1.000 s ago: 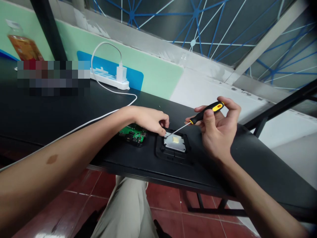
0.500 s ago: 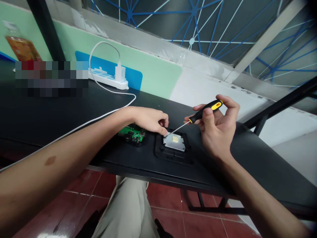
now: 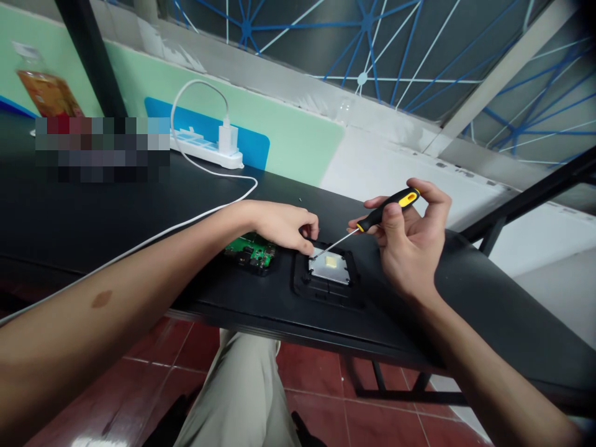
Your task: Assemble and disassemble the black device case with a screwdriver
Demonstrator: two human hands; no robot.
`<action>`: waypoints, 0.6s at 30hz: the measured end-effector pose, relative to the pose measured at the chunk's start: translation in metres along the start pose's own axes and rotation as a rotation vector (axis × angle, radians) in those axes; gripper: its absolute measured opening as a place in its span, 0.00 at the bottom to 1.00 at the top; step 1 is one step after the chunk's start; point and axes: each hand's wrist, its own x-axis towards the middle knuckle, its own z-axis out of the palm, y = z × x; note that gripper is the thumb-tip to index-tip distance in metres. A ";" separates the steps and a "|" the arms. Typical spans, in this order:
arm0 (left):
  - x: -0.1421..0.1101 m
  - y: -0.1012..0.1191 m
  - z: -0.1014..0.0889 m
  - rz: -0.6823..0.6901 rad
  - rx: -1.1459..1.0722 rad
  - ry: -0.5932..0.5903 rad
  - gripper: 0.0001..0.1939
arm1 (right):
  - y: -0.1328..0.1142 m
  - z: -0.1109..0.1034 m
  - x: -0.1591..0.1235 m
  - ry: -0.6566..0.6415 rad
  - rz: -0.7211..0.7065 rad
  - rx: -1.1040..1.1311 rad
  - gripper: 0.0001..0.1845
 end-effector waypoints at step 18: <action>0.001 0.000 0.001 0.001 0.000 0.005 0.27 | -0.002 0.001 0.000 -0.003 0.020 -0.008 0.17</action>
